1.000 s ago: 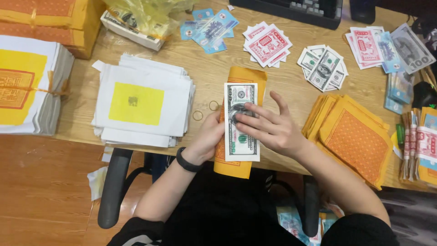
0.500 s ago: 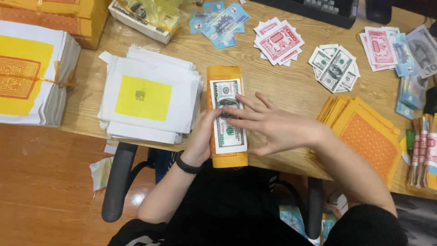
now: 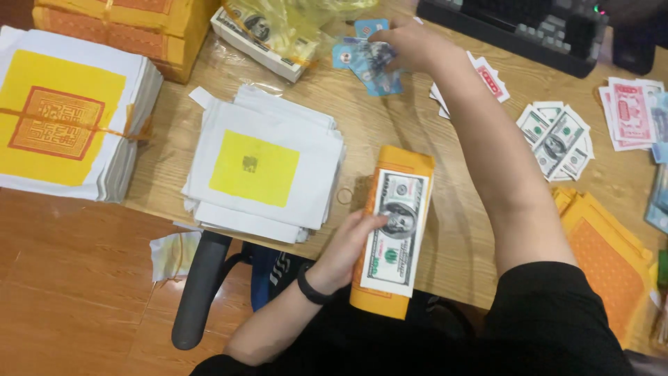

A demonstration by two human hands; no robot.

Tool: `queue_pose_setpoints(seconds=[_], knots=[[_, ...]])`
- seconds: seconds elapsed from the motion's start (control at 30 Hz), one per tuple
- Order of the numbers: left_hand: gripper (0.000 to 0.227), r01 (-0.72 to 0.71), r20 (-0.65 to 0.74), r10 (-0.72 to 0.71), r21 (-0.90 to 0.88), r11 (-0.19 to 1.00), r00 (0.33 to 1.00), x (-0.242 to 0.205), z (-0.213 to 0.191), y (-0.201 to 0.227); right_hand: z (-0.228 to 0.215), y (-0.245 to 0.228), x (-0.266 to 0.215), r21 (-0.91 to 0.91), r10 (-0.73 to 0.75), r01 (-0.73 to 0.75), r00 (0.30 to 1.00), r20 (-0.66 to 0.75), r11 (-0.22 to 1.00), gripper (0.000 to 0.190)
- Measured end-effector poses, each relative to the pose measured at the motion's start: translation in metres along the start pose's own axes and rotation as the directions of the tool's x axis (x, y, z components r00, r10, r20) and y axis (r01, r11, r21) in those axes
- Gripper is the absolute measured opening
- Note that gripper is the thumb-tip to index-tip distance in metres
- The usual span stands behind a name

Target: The person organizes and bundles stacks of decorative yellow paper and play money. The person folds a larger yellow paper over a stack of play money, secures the bundle with a rubber band, and places it on a table.

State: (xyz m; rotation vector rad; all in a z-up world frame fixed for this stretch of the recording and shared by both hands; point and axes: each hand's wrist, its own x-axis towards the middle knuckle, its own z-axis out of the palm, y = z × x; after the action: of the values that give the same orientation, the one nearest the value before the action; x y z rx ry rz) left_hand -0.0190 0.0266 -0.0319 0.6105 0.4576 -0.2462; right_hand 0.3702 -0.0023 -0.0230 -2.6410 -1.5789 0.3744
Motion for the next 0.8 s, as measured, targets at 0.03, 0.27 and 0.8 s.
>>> queue_pose_setpoints(seconds=[0.03,0.27,0.8], knots=[[0.028,0.016,0.052,-0.018,0.028,0.999,0.998,-0.001,0.000,0.000,-0.004,-0.003,0.003,-0.016,0.070,-0.069,0.995,0.065,0.997,0.071],[0.027,0.072,0.127,-0.070,-0.016,0.997,0.989,0.009,-0.003,-0.007,-0.007,0.006,0.025,-0.130,0.145,-0.122,0.973,0.182,0.984,0.070],[0.036,0.067,0.043,-0.067,0.009,0.998,0.997,0.009,0.002,-0.004,-0.055,-0.046,-0.019,-0.075,0.171,-0.159,0.967,0.188,0.984,0.040]])
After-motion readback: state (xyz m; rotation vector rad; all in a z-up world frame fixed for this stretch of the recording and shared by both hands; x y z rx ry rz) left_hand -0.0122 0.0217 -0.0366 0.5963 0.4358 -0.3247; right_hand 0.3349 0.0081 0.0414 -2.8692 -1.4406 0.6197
